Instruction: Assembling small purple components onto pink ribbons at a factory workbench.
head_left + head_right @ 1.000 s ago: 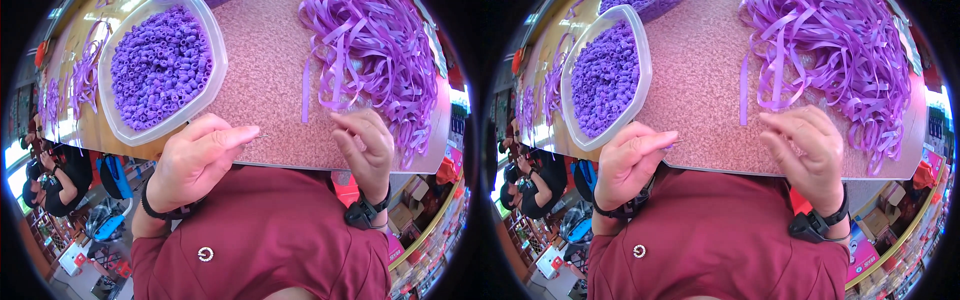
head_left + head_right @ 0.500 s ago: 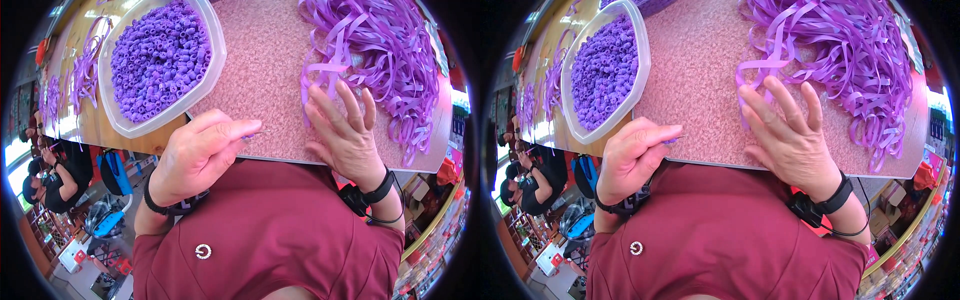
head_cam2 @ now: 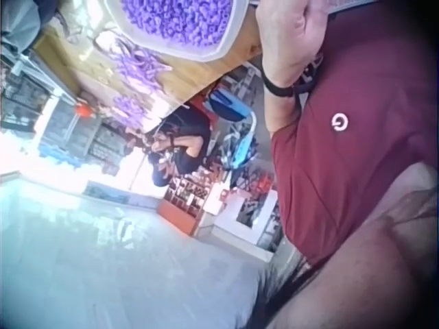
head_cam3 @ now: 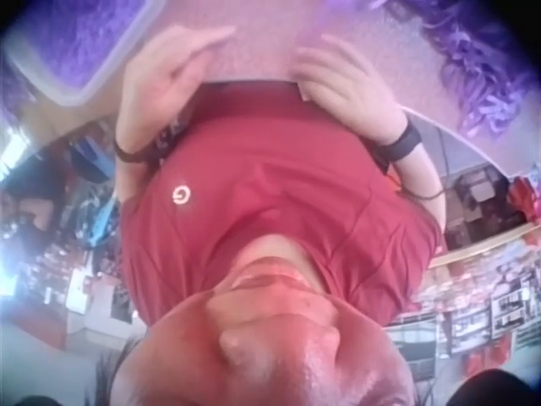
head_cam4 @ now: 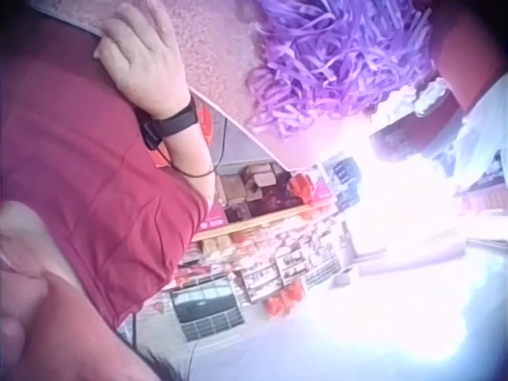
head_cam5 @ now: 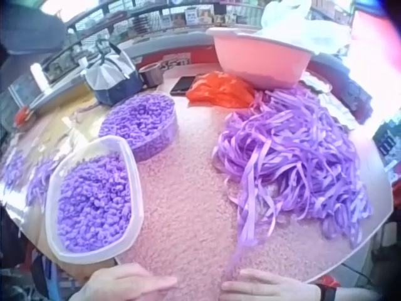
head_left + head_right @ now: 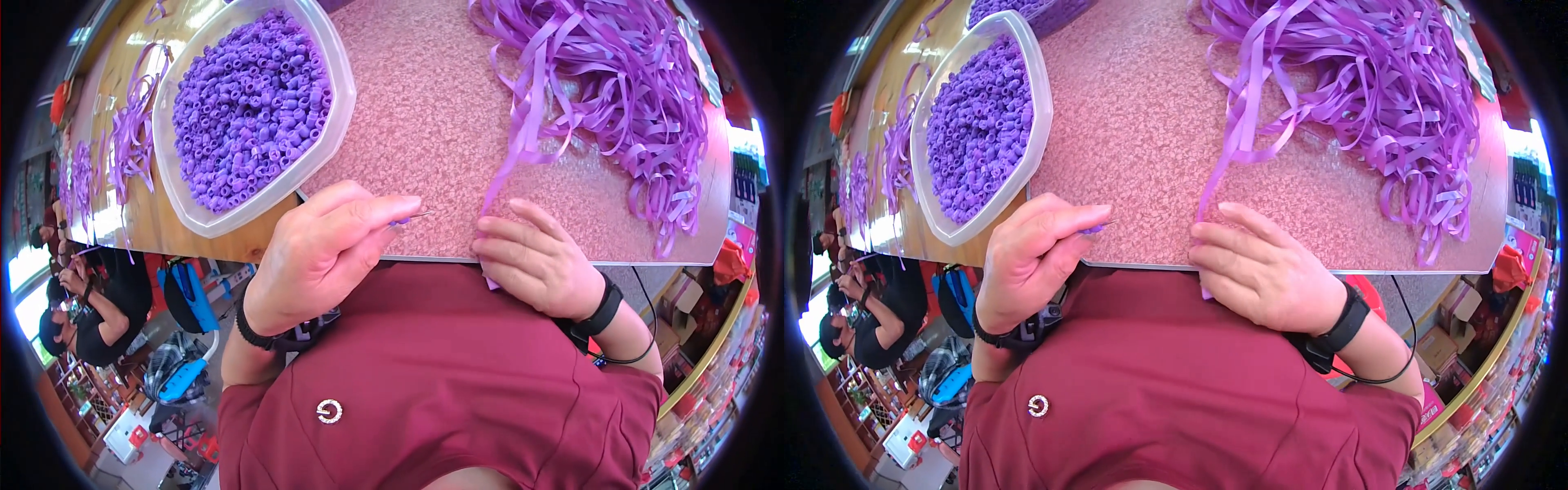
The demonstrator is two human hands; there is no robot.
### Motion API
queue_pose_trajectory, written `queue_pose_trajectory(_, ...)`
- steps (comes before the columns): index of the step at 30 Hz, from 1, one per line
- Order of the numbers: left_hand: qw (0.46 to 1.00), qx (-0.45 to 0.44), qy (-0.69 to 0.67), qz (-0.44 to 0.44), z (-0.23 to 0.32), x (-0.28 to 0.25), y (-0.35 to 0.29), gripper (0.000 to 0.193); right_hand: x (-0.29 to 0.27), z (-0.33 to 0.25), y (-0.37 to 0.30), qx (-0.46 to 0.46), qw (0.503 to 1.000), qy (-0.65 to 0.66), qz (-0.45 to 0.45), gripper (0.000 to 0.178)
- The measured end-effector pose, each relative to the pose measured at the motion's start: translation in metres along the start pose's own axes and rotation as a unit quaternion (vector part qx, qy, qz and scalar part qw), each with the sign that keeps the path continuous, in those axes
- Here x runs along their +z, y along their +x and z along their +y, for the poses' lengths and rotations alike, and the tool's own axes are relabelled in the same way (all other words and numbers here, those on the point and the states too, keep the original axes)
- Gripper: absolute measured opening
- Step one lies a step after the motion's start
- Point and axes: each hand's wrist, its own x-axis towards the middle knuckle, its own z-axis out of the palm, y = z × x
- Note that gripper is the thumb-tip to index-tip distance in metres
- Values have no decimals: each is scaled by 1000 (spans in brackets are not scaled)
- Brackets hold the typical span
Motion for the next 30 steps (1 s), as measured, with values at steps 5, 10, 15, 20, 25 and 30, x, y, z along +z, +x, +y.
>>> queue_pose_trajectory(5, 1000, 15, -17, 15, 4, -7, 0, 28, -19, 11, 35, 48, 956, 263, 117, 3)
queue_pose_trajectory(10, 997, 53, -55, 12, 23, -24, 10, 29, -32, -12, 71, 231, 646, 702, 191, 10)
queue_pose_trajectory(15, 994, 85, -53, 33, 28, -27, 13, 29, -35, -19, 82, 281, 699, 626, 199, 9)
queue_pose_trajectory(20, 994, 95, -39, 32, 24, -27, 13, 30, -40, -22, 79, 298, 797, 493, 179, 8)
queue_pose_trajectory(25, 997, 58, -36, 33, 26, -24, 12, 33, -40, -25, 79, 319, 804, 458, 203, 8)
queue_pose_trajectory(30, 996, 43, -56, 45, 25, -19, 8, 33, -38, -23, 77, 311, 831, 412, 208, 8)
